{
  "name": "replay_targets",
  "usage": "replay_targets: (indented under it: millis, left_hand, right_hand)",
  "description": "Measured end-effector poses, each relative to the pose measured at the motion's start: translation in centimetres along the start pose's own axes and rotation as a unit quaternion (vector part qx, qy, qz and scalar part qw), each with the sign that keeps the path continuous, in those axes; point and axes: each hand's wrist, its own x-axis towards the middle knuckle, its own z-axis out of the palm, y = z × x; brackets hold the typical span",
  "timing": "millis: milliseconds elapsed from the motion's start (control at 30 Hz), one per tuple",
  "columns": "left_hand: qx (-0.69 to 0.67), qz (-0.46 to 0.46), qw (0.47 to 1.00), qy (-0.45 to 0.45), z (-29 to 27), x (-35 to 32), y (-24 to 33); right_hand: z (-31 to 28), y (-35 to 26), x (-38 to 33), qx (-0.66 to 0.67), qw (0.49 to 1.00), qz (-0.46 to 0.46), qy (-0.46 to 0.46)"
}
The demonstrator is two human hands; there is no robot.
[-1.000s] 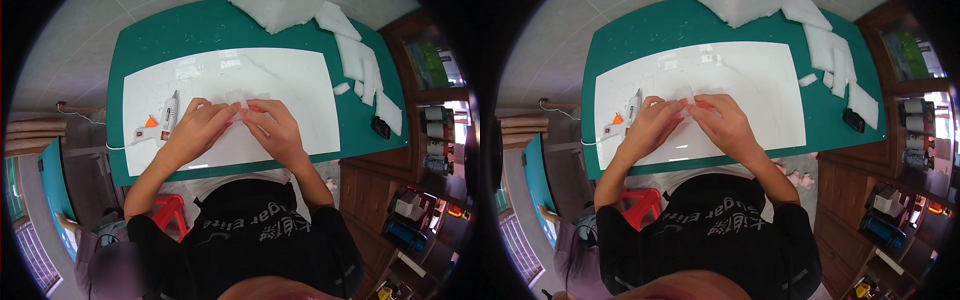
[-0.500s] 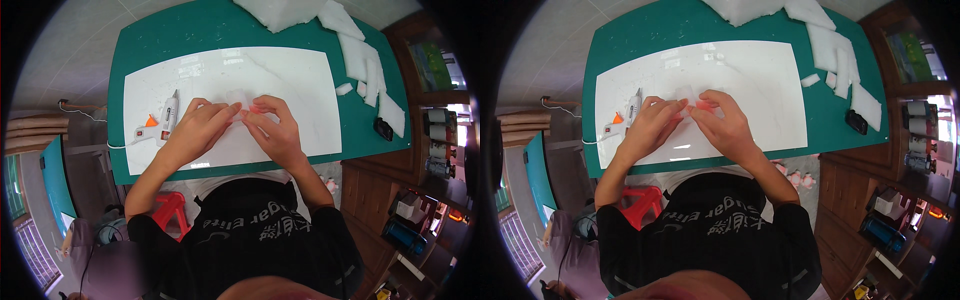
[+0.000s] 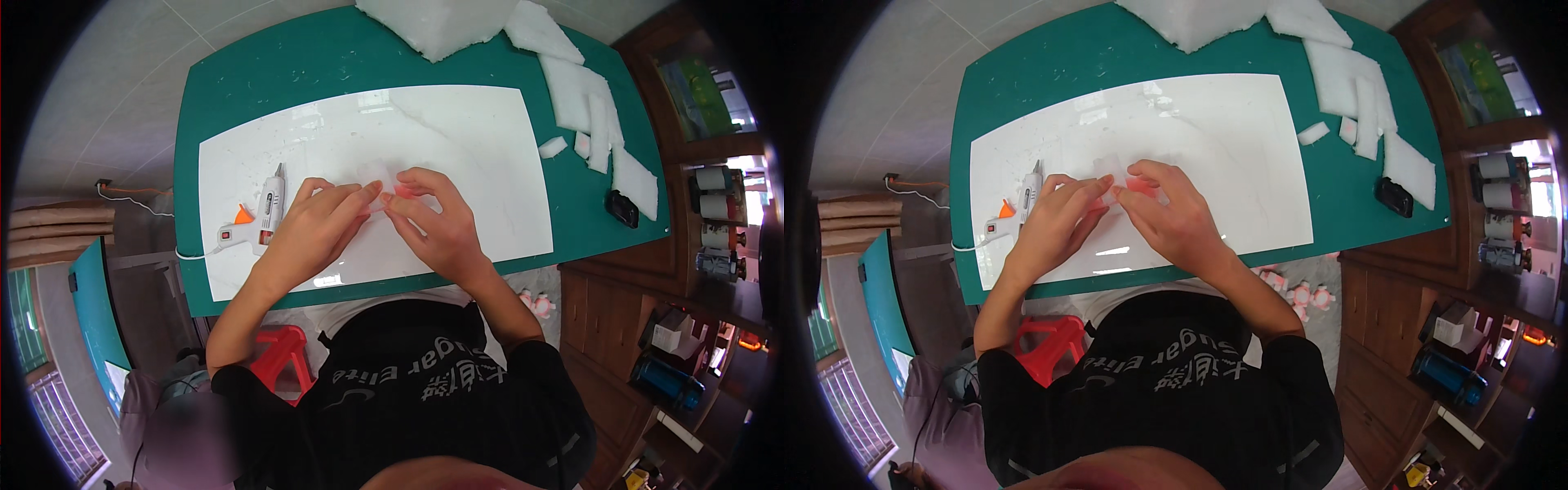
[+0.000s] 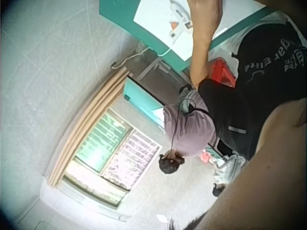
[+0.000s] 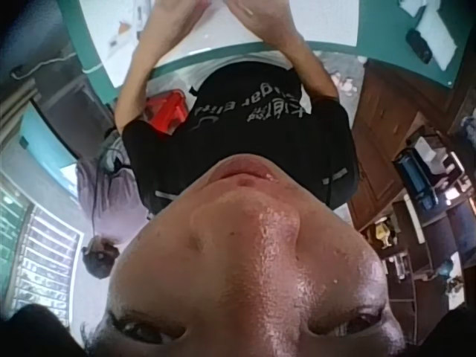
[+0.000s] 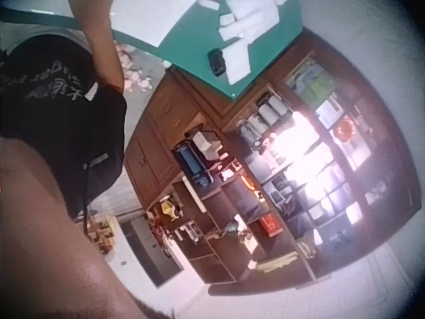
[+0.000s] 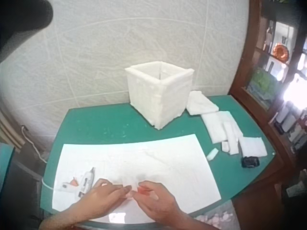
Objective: Using a hot glue gun to attach small white foam blocks to a pink circular foam ring.
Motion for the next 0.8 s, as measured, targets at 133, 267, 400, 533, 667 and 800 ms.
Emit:
replay_targets:
  millis: [133, 267, 400, 533, 667, 800]
  left_hand:
    - [-0.004, -0.008, 1.000, 0.004, 0.0, -0.1, 0.2]
    - [-0.005, -0.008, 1.000, 0.004, 0.2, -0.1, 0.3]
    - [0.002, -0.003, 1.000, 0.007, 0.5, 0.0, 0.2]
    - [0.009, -0.006, 1.000, 0.009, 0.1, -0.1, 0.6]
    - [0.034, 0.017, 0.999, 0.034, 0.1, -0.5, 0.6]
    - [0.195, 0.077, 0.968, 0.137, -0.8, -1.2, 1.3]
  right_hand:
    - [0.0, -0.1, -0.1, -0.003, 1.000, -0.002, -0.002]
    - [0.0, 0.1, -0.3, -0.003, 1.000, -0.005, 0.000]
    - [0.0, 0.1, -0.4, -0.007, 1.000, -0.009, 0.002]
    - [-0.2, -0.2, -0.3, -0.025, 0.999, -0.020, 0.001]
    - [-1.4, -0.6, -0.6, 0.039, 0.999, -0.003, 0.001]
    - [-4.3, 0.2, -2.1, 0.183, 0.977, 0.058, 0.093]
